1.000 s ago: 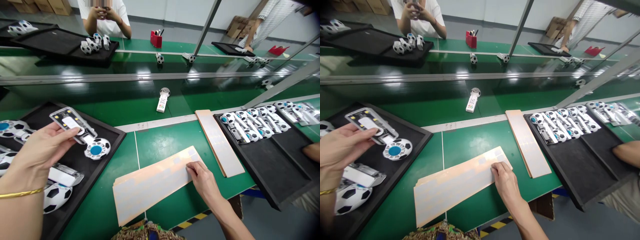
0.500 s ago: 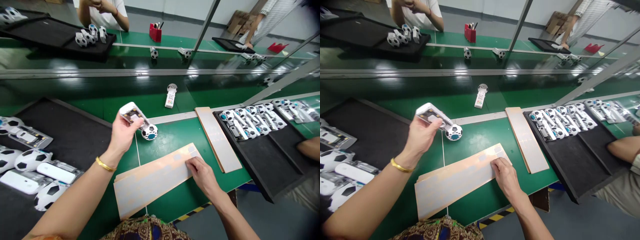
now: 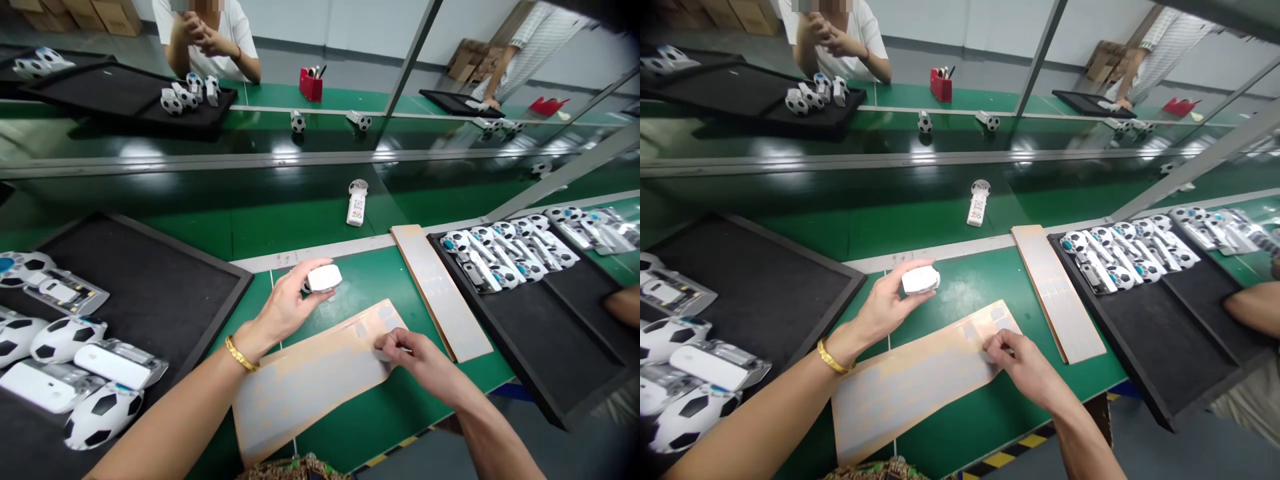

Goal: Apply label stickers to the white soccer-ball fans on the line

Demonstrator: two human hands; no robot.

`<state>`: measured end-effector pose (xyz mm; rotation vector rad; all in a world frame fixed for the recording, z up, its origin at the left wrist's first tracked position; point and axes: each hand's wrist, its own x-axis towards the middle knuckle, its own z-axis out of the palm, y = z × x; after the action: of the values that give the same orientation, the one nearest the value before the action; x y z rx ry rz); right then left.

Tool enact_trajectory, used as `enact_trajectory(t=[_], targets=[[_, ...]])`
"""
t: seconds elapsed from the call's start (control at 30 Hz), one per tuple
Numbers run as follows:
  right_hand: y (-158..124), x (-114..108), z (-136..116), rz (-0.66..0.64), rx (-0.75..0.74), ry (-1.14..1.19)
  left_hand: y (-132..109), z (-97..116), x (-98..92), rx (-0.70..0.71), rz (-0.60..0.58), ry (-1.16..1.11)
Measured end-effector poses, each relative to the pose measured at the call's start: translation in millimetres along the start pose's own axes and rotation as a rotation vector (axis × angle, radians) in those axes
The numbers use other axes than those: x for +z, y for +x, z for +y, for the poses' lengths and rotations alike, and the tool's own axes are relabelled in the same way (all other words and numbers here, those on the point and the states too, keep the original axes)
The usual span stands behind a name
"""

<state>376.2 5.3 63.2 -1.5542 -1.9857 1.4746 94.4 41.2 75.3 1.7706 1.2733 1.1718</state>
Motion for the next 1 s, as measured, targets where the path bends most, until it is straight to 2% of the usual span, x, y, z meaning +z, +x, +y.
enact_trajectory(t=[0.07,0.17,0.27,0.4,0.67,1.0], targets=[[-1.1,-6.1,-18.3,-0.036,0.021,0.18,-1.4,2.1,1.1,0.041,-0.015,0.013],[3.8,-7.7,-55.1,0.128,0.006,0.261,-3.6,2.6,4.0,0.104,-0.017,0.019],[16.0,-1.1,-91.3,0.298,-0.091,0.284,-5.7,1.7,6.1,0.141,0.0,0.033],[35.9,12.0,-120.7,0.332,-0.194,0.291,-8.0,0.2,7.0,0.16,0.021,0.045],[51.7,20.0,-127.3,0.308,-0.278,0.181,-10.7,-2.8,9.3,0.169,0.036,0.015],[54.0,22.0,-123.2,0.314,-0.262,0.148,-12.1,-1.3,8.1,0.121,0.011,-0.034]])
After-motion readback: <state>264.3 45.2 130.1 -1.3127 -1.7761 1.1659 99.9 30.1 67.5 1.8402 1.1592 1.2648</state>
